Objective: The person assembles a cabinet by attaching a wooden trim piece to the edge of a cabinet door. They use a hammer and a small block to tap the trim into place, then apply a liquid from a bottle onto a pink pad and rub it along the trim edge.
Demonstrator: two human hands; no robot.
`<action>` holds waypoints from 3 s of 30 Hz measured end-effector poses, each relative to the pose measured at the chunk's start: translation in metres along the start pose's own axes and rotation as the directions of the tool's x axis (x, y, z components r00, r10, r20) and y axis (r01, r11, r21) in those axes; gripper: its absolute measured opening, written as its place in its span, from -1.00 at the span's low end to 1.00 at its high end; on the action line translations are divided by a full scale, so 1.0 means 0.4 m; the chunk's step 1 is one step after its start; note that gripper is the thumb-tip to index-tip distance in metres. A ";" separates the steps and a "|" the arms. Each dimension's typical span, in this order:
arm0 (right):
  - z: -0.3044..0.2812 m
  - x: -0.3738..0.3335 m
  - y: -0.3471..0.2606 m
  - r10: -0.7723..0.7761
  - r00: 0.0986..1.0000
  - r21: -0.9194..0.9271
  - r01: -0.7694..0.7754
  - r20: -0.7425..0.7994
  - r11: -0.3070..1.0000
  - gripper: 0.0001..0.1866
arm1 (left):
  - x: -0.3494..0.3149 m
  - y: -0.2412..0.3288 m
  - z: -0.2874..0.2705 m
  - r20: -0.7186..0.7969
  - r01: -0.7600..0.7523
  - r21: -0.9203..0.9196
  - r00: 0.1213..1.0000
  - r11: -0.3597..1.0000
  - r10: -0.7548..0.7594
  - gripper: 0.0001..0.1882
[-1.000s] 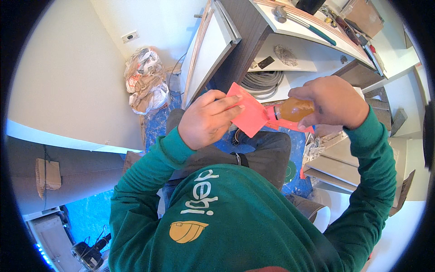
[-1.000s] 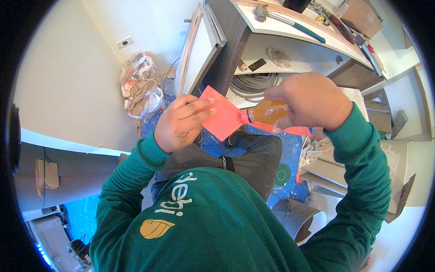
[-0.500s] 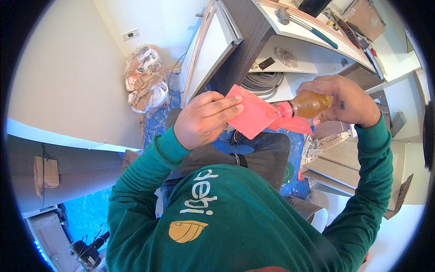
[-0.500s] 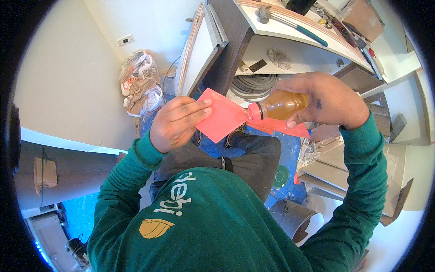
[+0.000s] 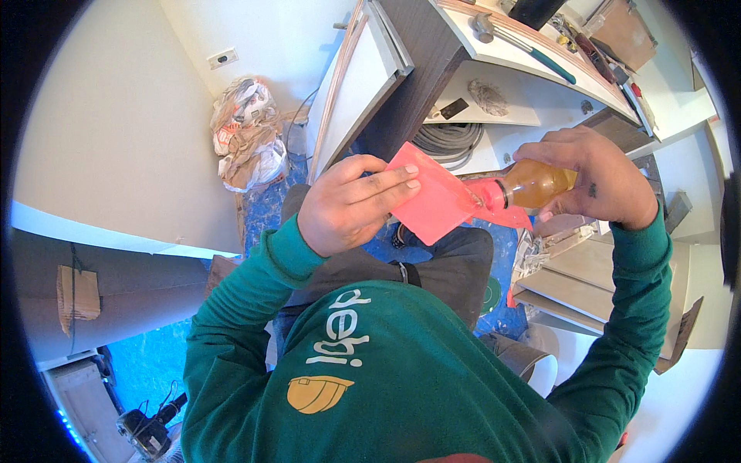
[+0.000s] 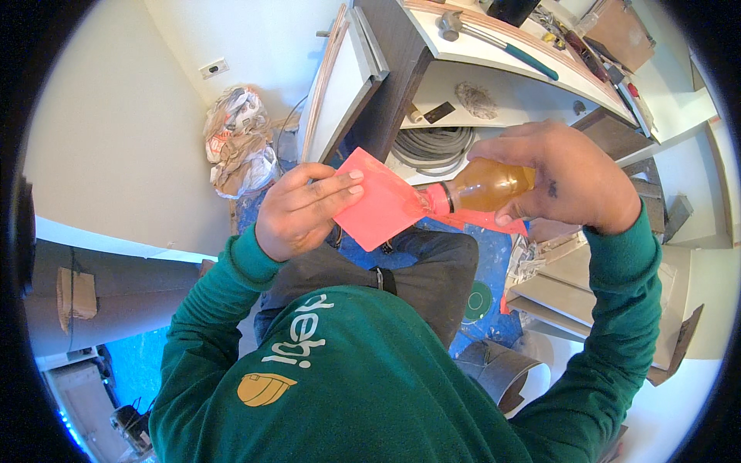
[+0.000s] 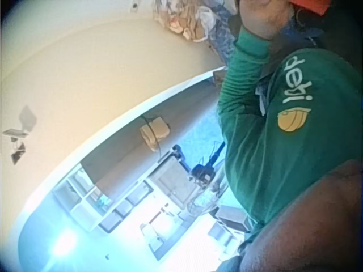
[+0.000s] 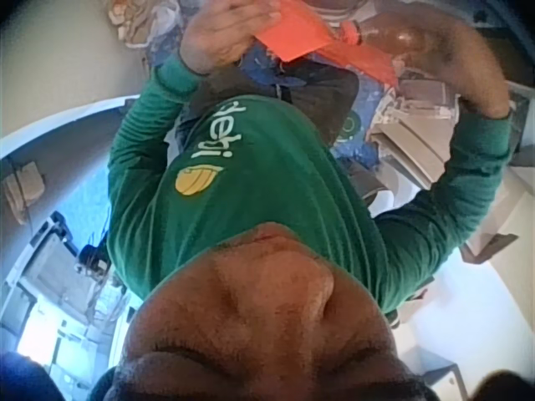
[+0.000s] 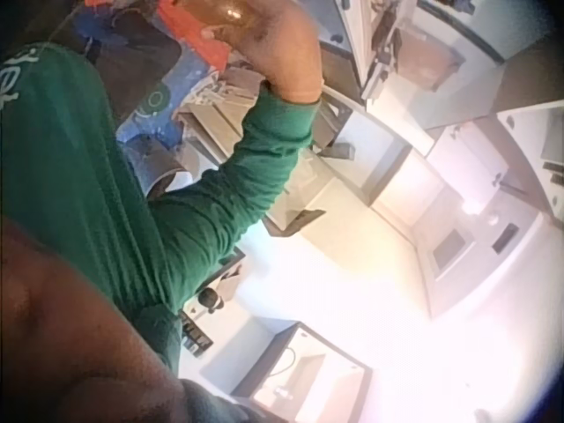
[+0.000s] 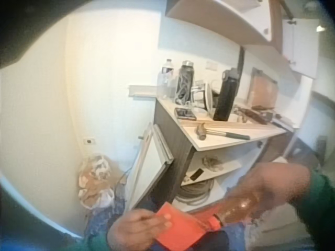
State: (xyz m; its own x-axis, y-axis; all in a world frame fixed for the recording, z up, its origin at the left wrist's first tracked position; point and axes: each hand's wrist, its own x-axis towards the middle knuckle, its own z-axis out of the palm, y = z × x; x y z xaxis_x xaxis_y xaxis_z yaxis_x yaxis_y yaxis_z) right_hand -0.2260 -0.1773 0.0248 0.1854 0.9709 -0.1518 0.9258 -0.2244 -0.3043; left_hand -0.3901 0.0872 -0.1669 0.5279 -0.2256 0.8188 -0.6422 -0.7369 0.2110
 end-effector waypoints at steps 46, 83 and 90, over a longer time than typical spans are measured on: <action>0.026 0.060 -0.075 -0.015 1.000 -0.723 0.029 0.025 0.690 -0.58 | 0.045 -0.015 -0.053 -0.002 -0.179 0.072 0.984 0.981 0.180 -0.55; 0.650 0.475 1.098 0.899 0.219 0.843 0.482 -0.378 0.237 -0.54 | -0.255 -0.212 0.148 0.110 0.507 0.162 0.843 0.847 -0.526 -0.49; 0.645 0.593 1.150 0.929 0.224 0.814 0.567 -0.295 0.122 -0.62 | -0.244 -0.259 0.177 0.144 0.570 0.121 0.800 0.813 -0.582 -0.44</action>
State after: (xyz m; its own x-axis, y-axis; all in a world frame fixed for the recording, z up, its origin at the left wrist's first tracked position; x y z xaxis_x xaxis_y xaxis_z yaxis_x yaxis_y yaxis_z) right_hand 0.1589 -0.0718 -0.3937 0.9987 0.0335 -0.0393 -0.0502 0.4551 -0.8890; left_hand -0.3358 0.1405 -0.3064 0.8762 0.1568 0.4557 -0.1542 -0.8046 0.5735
